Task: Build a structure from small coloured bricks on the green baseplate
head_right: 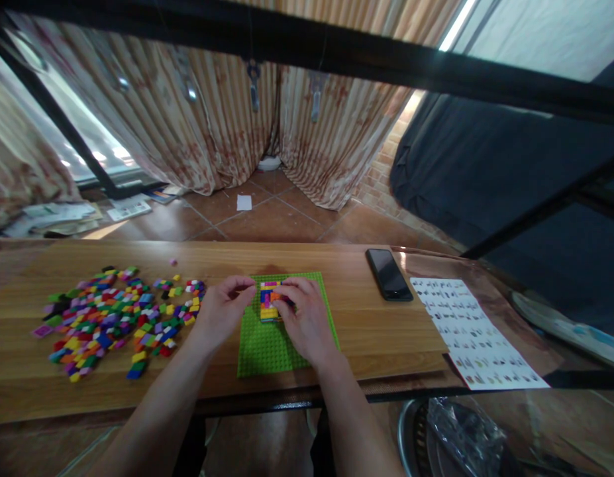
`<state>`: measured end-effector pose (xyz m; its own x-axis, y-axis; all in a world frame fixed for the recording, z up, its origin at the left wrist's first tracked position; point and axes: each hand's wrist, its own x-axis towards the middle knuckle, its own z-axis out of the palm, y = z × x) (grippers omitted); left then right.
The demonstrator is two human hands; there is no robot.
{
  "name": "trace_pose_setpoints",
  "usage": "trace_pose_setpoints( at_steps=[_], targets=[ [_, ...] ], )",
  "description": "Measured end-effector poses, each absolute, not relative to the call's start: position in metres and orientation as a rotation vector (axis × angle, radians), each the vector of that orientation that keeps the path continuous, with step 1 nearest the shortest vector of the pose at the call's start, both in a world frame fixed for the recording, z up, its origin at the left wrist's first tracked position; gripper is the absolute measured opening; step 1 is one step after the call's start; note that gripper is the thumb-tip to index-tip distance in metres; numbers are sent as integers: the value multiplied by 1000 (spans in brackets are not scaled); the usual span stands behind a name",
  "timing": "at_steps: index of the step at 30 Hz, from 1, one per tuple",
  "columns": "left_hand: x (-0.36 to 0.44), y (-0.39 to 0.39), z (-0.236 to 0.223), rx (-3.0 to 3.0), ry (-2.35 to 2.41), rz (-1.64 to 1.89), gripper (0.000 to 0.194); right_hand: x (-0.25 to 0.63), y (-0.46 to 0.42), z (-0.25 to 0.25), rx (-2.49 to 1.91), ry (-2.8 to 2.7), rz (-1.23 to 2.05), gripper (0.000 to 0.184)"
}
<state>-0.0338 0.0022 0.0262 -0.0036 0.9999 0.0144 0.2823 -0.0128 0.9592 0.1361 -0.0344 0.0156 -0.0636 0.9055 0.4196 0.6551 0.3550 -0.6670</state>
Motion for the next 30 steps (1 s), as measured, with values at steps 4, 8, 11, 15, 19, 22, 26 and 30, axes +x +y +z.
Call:
trace_pose_setpoints(
  at_steps=[4,8,11,15,19,22,26,30],
  targets=[
    [-29,-1,26,1481,1417,989,15,135,-33,14,-1370,-1788,382,17],
    [-28,-1,26,1501,1427,954,16,136,-33,13,-1359,-1805,375,14],
    [-28,0,27,1514,1432,944,15,136,-32,12,-1347,-1824,338,13],
    [-28,-1,27,1530,1453,942,15,135,-32,12,-1360,-1848,297,12],
    [-27,-2,26,1541,1449,935,14,132,-33,17,-1379,-1873,277,14],
    [-26,-2,24,1542,1431,942,14,129,-33,21,-1395,-1897,260,17],
    [-26,0,22,1543,1420,945,15,127,-32,22,-1428,-1897,245,17],
    [-26,-1,22,1537,1437,925,16,127,-32,18,-1428,-1836,288,16]
  ],
)
